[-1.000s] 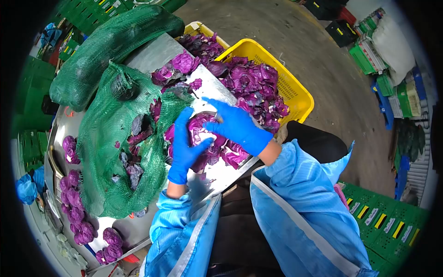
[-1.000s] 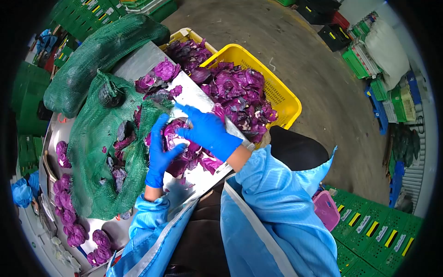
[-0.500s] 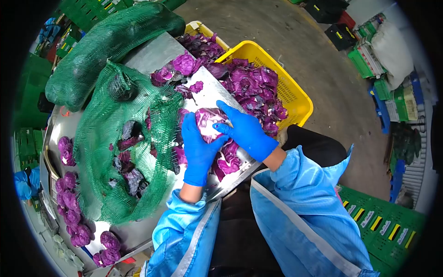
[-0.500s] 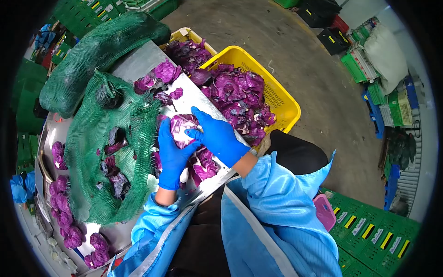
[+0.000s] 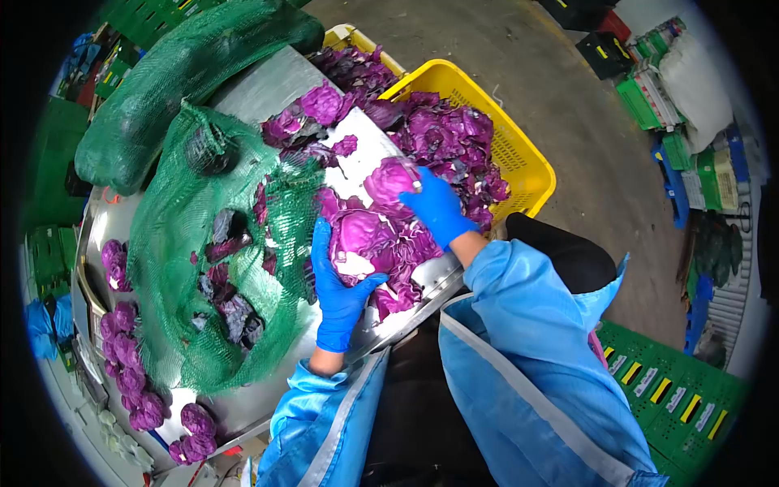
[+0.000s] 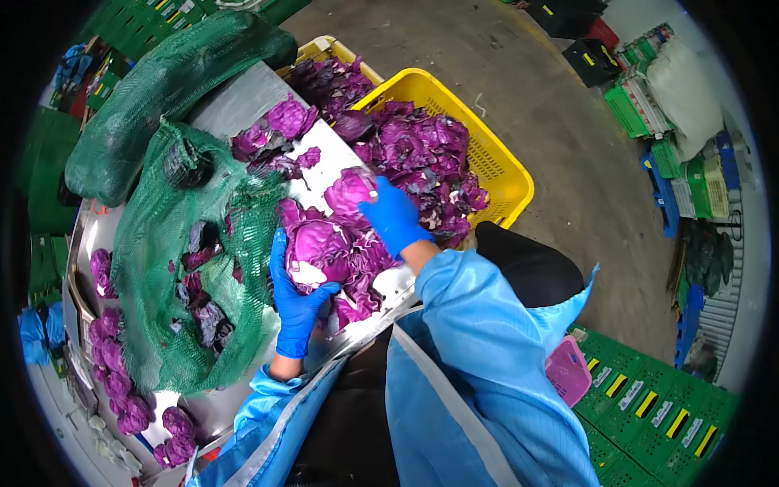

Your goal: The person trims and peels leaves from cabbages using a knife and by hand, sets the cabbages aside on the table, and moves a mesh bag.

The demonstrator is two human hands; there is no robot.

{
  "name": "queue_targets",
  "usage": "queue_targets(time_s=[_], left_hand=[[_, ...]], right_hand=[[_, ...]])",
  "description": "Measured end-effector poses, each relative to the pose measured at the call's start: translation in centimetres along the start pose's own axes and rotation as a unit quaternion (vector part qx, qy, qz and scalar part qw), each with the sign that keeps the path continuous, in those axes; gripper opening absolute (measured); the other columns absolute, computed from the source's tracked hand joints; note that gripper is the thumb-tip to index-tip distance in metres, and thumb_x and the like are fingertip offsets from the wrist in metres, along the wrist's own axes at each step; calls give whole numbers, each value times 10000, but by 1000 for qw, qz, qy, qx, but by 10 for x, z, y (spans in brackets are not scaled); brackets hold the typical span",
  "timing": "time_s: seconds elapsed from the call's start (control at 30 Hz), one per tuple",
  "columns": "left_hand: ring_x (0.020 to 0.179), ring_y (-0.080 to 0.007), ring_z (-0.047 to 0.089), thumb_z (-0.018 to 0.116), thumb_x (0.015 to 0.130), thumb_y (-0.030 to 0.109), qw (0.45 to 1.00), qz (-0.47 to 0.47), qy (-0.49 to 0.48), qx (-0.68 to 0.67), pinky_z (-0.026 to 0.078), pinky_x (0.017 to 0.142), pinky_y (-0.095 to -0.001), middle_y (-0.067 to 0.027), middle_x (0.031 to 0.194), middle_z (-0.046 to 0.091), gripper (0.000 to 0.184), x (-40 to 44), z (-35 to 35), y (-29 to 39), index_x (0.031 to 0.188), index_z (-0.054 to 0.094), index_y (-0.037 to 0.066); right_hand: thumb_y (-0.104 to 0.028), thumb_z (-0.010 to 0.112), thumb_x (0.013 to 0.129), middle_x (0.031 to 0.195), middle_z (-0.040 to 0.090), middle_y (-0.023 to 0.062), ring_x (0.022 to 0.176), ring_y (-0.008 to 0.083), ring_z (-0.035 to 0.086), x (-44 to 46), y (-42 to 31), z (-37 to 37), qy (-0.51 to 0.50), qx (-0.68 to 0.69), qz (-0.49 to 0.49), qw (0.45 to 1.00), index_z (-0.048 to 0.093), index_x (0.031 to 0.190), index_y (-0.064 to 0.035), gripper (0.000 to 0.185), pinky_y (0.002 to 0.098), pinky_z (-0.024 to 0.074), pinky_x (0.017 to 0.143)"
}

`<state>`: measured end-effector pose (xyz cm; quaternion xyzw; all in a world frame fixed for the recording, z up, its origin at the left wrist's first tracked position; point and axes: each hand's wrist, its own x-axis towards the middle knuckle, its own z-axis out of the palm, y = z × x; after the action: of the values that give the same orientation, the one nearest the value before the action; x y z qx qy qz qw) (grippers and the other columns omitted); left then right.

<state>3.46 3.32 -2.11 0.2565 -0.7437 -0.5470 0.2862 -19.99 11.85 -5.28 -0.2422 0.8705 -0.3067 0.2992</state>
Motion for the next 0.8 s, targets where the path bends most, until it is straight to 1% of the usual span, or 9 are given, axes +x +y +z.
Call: queue_targets(time_s=[0.03, 0.07, 0.17, 0.23, 0.33, 0.43, 0.53, 0.7, 0.8], left_hand=[[1397, -285, 326, 937, 553, 226, 999, -27, -1, -40, 269, 1166, -394, -168, 1539, 293, 1189, -4, -7, -1, 1495, 246, 0], [1397, -285, 326, 937, 553, 226, 999, -25, 4, -38, 269, 1166, -394, -168, 1539, 293, 1189, -3, -11, -2, 1495, 246, 0], [1390, -278, 335, 937, 548, 199, 988, -75, -3, -137, 278, 1162, -383, -172, 1543, 282, 1192, -4, -17, -1, 1494, 240, -2], [1385, -282, 343, 936, 544, 195, 997, -73, -19, -26, 276, 1162, -385, -184, 1534, 290, 1185, -4, -21, 1, 1487, 247, -3], [1383, -308, 351, 918, 586, 223, 992, -12, -6, 123, 276, 1160, -387, -203, 1513, 313, 1132, 11, -15, 34, 1476, 259, -11], [1393, -355, 330, 906, 609, 296, 977, -12, -26, 212, 285, 1150, -415, -233, 1512, 295, 1134, 20, -3, 44, 1485, 248, 4], [1355, -444, 331, 909, 573, 339, 952, -4, -14, 307, 305, 1123, -480, -253, 1519, 273, 1157, 18, 6, 41, 1493, 267, 57], [1370, -414, 329, 897, 597, 320, 958, 2, -4, 285, 291, 1137, -464, -241, 1514, 290, 1107, 12, 3, 36, 1486, 289, 66], [1382, -381, 328, 892, 612, 306, 975, 6, 26, 220, 272, 1152, -446, -220, 1510, 306, 1067, -4, -11, 12, 1476, 313, 69]], right_hand=[[-367, 749, 795, 1031, 679, 222, 943, 390, 665, 11, 22, 8, 7, 60, -9, 998, 376, 1432, -64, 797, 466, 529, 813], [-349, 770, 784, 985, 687, 211, 897, 376, 675, 7, 21, 10, 98, -19, -27, 995, 407, 1419, -72, 782, 456, 536, 781], [-364, 807, 745, 1107, 664, 215, 981, 346, 664, -22, -46, -36, 18, -106, 95, 990, 429, 1419, -56, 832, 420, 527, 840], [-324, 797, 779, 1163, 660, 185, 1029, 291, 663, -51, -63, -39, 79, -126, 27, 988, 451, 1397, -19, 770, 381, 520, 873], [-281, 773, 820, 1140, 675, 148, 988, 220, 664, -62, -48, -16, -15, 152, -168, 974, 488, 1369, -10, 676, 348, 522, 841], [-463, 739, 801, 969, 681, 202, 901, 319, 676, -58, -32, 11, -43, 161, -189, 968, 553, 1311, -47, 683, 411, 518, 738], [-463, 720, 809, 949, 687, 189, 874, 325, 679, -58, -41, 11, -45, 117, -89, 988, 614, 1204, -55, 578, 406, 521, 728], [-396, 683, 839, 888, 692, 159, 805, 350, 675, -69, -60, 8, -19, -2, -151, 988, 636, 1060, -90, 381, 431, 528, 695], [-315, 655, 877, 863, 686, 162, 770, 308, 678, -68, -31, 10, 6, -29, -98, 995, 647, 1128, -126, 314, 412, 521, 674]])
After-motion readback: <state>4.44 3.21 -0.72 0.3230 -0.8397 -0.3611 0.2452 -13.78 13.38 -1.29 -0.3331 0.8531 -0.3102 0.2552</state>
